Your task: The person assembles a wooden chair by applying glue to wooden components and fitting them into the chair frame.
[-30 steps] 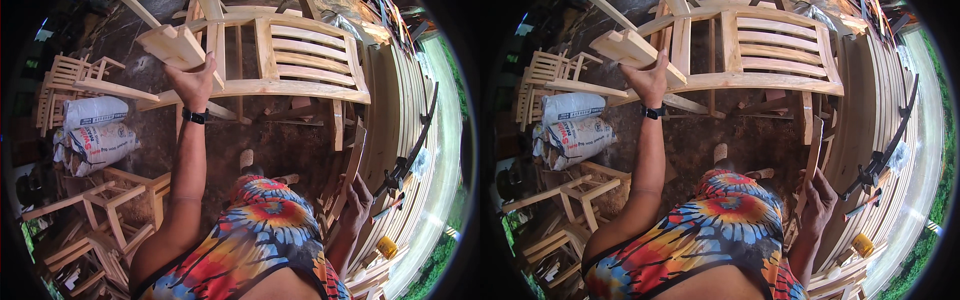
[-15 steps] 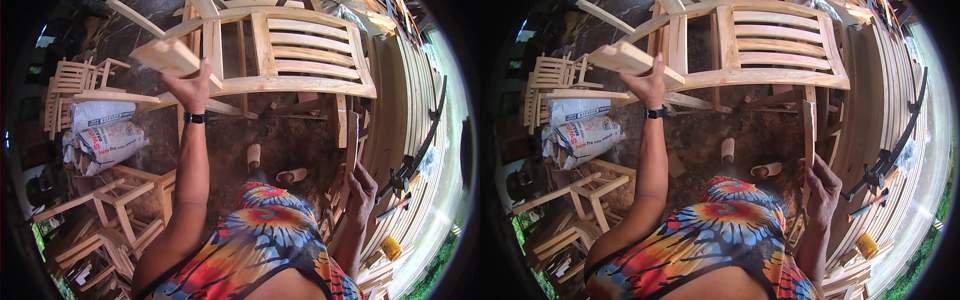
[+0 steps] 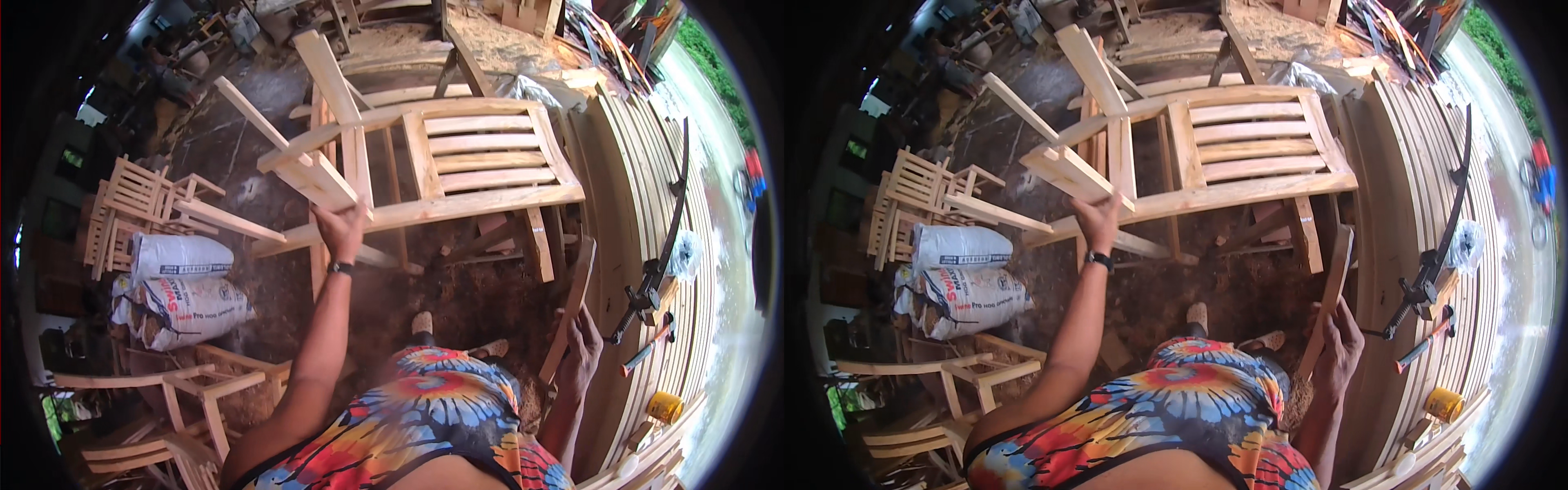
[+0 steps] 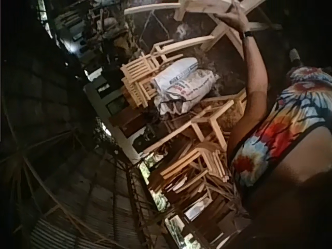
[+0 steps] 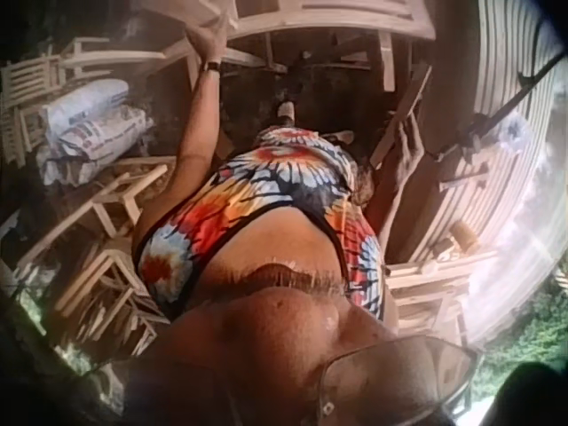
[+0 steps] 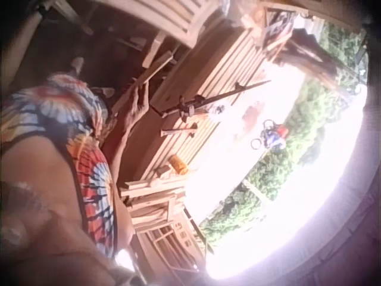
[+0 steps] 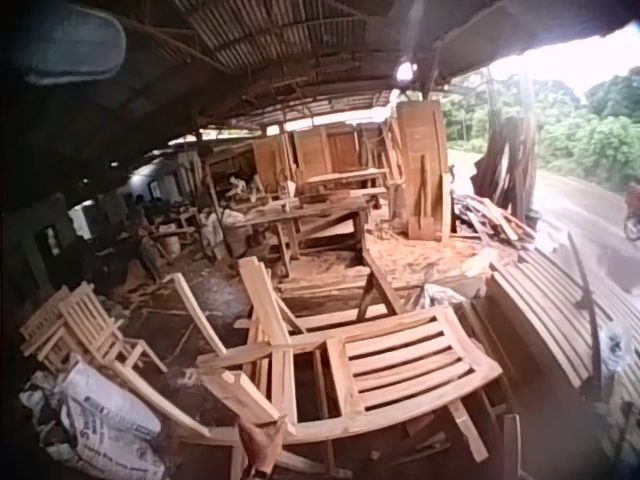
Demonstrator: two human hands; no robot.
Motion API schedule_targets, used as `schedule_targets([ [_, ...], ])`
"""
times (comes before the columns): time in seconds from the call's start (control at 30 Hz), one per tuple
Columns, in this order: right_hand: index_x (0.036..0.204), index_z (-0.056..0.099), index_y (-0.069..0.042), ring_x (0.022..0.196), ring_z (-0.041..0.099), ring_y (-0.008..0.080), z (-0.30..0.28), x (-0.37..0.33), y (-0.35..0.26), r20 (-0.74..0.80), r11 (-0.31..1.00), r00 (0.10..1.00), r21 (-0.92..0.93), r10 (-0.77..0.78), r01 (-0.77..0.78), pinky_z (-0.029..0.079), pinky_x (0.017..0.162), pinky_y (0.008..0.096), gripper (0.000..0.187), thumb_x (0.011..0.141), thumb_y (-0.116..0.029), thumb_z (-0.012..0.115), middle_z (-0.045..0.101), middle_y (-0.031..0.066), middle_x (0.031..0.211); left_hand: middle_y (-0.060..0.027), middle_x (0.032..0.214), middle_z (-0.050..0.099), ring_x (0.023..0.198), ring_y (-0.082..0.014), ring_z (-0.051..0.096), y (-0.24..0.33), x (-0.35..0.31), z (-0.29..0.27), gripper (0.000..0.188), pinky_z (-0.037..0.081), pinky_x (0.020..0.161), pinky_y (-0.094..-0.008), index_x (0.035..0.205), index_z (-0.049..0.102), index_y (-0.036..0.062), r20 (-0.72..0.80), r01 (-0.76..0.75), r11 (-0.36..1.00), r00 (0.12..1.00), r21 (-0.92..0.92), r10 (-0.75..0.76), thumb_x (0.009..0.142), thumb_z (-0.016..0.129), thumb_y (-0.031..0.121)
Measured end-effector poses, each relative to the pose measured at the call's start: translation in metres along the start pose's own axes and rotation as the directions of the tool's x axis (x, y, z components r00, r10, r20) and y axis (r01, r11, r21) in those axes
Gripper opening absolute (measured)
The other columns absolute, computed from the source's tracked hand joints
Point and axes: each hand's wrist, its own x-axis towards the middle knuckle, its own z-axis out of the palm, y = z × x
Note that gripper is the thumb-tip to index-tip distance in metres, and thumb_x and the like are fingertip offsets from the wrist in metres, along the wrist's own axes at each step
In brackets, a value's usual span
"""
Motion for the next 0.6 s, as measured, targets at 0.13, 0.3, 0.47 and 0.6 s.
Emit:
schedule_targets([
  [0.13,0.141,0.054,0.004,0.082,0.063,0.0106,-0.029,-0.032,0.019,-0.167,0.998,0.985,0.039,-0.037,0.044,0.052,0.07,0.0256,0.044,0.101,-0.013,0.058,0.07,0.0096,0.104,-0.0303,0.148,0.037,0.14,-0.0461,0.034,0.015,-0.068,-0.014,0.1,0.027,0.119,-0.0533,0.149,0.029,-0.0074,0.09,-0.04,0.925,0.996,0.378,0.006,0.076,0.087,0.029],
  [0.3,0.142,0.051,0.003,0.079,0.064,0.0119,-0.036,-0.049,0.013,-0.282,0.996,0.958,0.055,-0.049,0.067,0.053,0.068,0.0264,0.044,0.101,-0.012,0.056,0.069,0.0097,0.101,-0.0267,0.145,0.042,0.136,-0.0446,0.04,0.03,-0.186,-0.025,0.087,0.033,0.116,-0.0514,0.149,0.032,-0.0016,0.356,0.053,0.975,0.926,0.217,-0.13,0.079,0.081,0.017],
  [0.47,0.14,0.057,-0.001,0.075,0.061,0.0071,-0.042,-0.036,-0.007,-0.306,0.986,0.946,-0.154,-0.101,0.056,0.047,0.062,0.0206,0.04,0.103,-0.016,0.057,0.069,0.0066,0.101,-0.0245,0.141,0.049,0.13,-0.0428,0.049,0.067,-0.237,-0.015,0.078,0.04,0.112,-0.0483,0.143,0.041,0.0003,0.698,-0.038,0.998,0.714,-0.043,0.057,0.078,0.081,0.017],
  [0.6,0.14,0.059,-0.001,0.093,0.067,0.0127,-0.081,-0.032,-0.036,-0.372,0.975,0.923,-0.222,-0.103,0.019,0.054,0.082,0.0256,0.041,0.1,-0.006,0.055,0.071,0.0097,0.115,-0.0176,0.131,0.056,0.103,-0.025,0.065,0.092,-0.238,0.014,0.068,0.057,0.079,-0.0347,0.136,0.05,0.0001,0.826,0.07,0.994,0.564,-0.079,0.026,0.076,0.082,0.01],
])
